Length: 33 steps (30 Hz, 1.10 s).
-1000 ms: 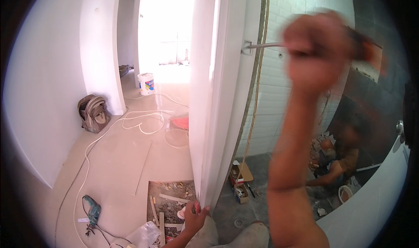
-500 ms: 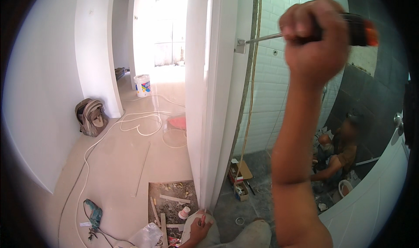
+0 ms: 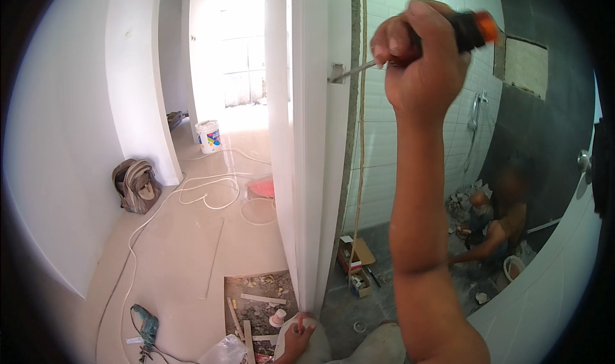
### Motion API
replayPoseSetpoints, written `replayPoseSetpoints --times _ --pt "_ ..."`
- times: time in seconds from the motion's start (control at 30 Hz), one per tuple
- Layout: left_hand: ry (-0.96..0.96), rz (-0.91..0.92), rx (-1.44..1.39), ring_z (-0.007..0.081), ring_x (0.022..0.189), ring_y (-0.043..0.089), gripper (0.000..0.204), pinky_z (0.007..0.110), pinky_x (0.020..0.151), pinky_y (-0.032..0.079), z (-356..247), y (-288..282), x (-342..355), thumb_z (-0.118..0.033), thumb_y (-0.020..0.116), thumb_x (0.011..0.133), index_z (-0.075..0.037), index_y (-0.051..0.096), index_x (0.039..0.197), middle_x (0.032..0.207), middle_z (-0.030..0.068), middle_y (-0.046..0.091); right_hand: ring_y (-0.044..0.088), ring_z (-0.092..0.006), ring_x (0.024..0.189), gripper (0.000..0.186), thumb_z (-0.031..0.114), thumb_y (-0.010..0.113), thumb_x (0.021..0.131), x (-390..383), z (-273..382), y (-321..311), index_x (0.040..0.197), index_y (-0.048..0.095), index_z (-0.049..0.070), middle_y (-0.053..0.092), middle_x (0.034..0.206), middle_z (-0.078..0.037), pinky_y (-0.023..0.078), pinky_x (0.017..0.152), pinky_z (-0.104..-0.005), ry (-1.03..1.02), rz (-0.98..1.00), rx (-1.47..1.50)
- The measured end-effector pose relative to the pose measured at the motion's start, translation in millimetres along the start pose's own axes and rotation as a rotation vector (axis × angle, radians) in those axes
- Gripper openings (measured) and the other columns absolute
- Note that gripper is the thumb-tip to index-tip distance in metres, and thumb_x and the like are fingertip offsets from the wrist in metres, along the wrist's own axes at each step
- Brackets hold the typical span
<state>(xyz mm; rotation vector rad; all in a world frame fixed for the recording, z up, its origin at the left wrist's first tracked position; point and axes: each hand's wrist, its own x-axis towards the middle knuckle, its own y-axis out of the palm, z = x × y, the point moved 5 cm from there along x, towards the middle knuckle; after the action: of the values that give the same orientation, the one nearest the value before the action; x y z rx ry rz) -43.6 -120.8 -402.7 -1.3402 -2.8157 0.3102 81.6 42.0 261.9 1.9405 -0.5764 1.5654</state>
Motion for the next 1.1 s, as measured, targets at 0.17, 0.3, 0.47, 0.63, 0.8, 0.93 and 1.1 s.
replayPoseSetpoints --times 0.17,0.3,0.47,0.63,0.8,0.93,1.1 --pt "0.003 0.031 0.063 0.0153 0.063 0.053 0.051 0.035 0.06 0.045 4 -2 3 -0.046 0.083 0.084 -0.006 0.053 0.073 0.066 0.0042 0.055 0.056 -0.0147 0.053 0.021 0.017 0.065 0.094 9 1 5 0.077 0.058 0.008 0.054 0.06 -0.003 0.049 0.054 -0.0327 0.125 -0.105 0.143" --pt "-0.018 0.044 0.043 0.0146 0.063 0.052 0.05 0.035 0.06 0.045 6 -3 4 -0.047 0.082 0.085 -0.006 0.054 0.074 0.067 0.0039 0.056 0.054 -0.012 0.051 0.024 0.017 0.069 0.095 14 12 0 0.075 0.059 0.01 0.054 0.059 -0.001 0.052 0.055 -0.031 -0.07 -0.343 0.177" --pt "-0.001 0.035 0.065 0.0129 0.063 0.053 0.049 0.032 0.06 0.045 3 -6 3 -0.046 0.078 0.09 -0.006 0.054 0.076 0.068 0.0022 0.057 0.058 -0.015 0.055 0.022 0.018 0.071 0.093 6 38 -20 0.077 0.058 0.01 0.055 0.061 -0.002 0.053 0.059 -0.0337 -0.051 -0.264 0.135" --pt "-0.026 0.035 -0.098 0.0105 0.064 0.054 0.041 0.028 0.06 0.045 -4 -10 0 -0.04 0.072 0.096 -0.005 0.056 0.084 0.071 0.0013 0.058 0.055 -0.0137 0.072 0.026 0.011 0.065 0.086 -108 45 -84 0.106 0.048 0.009 0.057 0.082 -0.006 0.049 0.066 -0.0346 0.323 -0.145 -0.524" --pt "-0.025 -0.003 -0.013 0.0133 0.067 0.058 0.036 0.03 0.063 0.048 4 -25 -12 -0.037 0.071 0.097 -0.004 0.058 0.094 0.075 0.0042 0.061 0.058 -0.0227 0.102 0.045 0.023 0.07 0.094 -347 55 -229 0.125 0.049 -0.002 0.059 0.112 -0.014 0.048 0.092 -0.0382 0.974 0.03 -0.793" --pt "-0.136 -0.018 -0.052 0.0164 0.074 0.06 0.031 0.032 0.067 0.049 52 -43 -12 -0.032 0.068 0.098 -0.003 0.06 0.107 0.084 0.007 0.062 0.068 -0.0233 0.093 0.046 0.021 0.069 0.095 -555 132 -347 0.13 0.053 -0.004 0.064 0.111 -0.017 0.057 0.076 -0.0349 1.572 -0.444 -1.256" --pt "0.204 0.012 0.29 0.0115 0.065 0.051 0.023 0.029 0.056 0.042 87 -56 10 -0.028 0.06 0.103 -0.008 0.058 0.112 0.078 0.0005 0.055 0.062 -0.033 0.11 0.063 0.018 0.062 0.099 -703 274 -374 0.155 0.036 0.002 0.052 0.141 -0.02 0.054 0.089 -0.043 1.504 -1.638 -1.032"
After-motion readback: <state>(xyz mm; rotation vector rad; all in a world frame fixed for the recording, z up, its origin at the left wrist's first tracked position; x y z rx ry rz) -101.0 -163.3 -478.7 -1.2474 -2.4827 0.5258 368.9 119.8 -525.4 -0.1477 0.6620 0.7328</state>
